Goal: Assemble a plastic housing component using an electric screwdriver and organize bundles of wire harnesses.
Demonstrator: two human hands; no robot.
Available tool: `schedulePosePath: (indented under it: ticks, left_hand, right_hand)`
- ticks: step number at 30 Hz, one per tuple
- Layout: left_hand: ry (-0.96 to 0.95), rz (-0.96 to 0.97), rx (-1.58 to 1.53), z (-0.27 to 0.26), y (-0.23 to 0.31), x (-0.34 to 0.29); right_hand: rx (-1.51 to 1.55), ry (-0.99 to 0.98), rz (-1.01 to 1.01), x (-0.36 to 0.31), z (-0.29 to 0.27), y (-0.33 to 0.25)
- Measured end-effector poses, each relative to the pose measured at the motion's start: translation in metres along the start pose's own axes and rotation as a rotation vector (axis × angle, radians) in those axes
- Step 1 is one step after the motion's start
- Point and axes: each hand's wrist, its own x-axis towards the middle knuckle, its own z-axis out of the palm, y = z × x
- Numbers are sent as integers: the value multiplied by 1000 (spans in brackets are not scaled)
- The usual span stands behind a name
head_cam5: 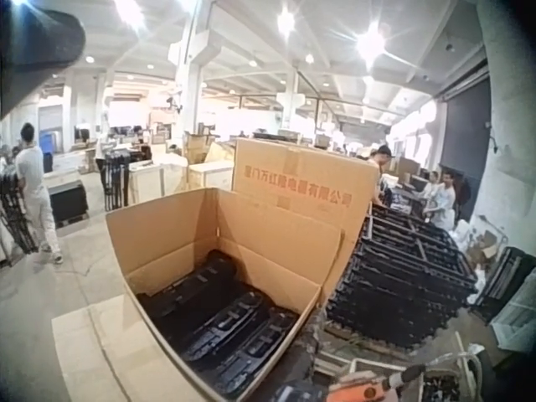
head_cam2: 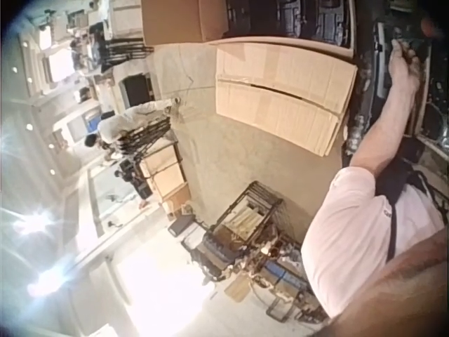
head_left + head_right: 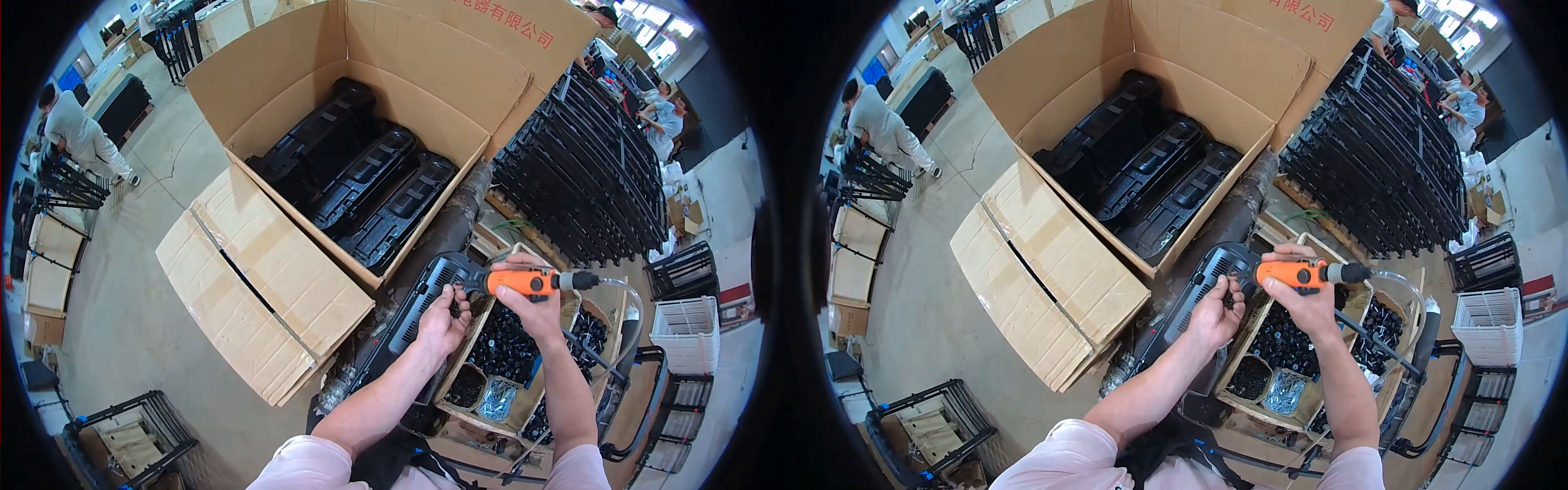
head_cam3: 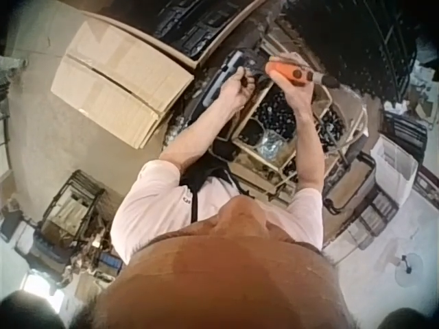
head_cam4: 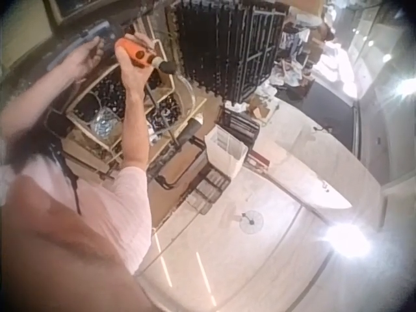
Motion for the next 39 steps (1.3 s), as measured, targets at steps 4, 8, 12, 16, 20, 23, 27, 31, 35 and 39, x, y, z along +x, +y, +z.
schedulePosePath:
  ticks: [4, 8, 12, 16, 20, 23, 27, 31, 35, 39]
  left_hand:
    - [-66, 8, -81, 5, 4, 4]
    - [-110, -44, -81, 1, 10, 2]
    - [-149, -70, -60, -1, 19, -6]
    - [-123, -4, -9, 1, 19, -6]
    - [-103, 31, 55, -3, 13, -17]
    - [-56, -70, 56, -21, 4, -28]
    - [-25, -143, 42, -46, -5, -49]
    - [-43, -176, 91, -65, -8, -65]
    - [-59, -192, 167, -73, -3, -85]
    - [-60, -197, 164, -86, 4, -101]
  right_hand:
    - [-10, -34, 21, -9, 4, -7]
    - [-24, -48, 17, -10, 9, -12]
    - [-38, -65, 11, -7, 15, -10]
    - [-9, -53, 12, 0, 30, -4]
    - [-27, 6, -20, 17, 48, 7]
    - [-32, -17, -29, 31, 59, 19]
    - [-106, -45, -30, 42, 68, 31]
    - [-136, -45, 1, 45, 77, 39]
    - [-180, -90, -31, 47, 74, 44]
    - [-185, -83, -14, 46, 78, 42]
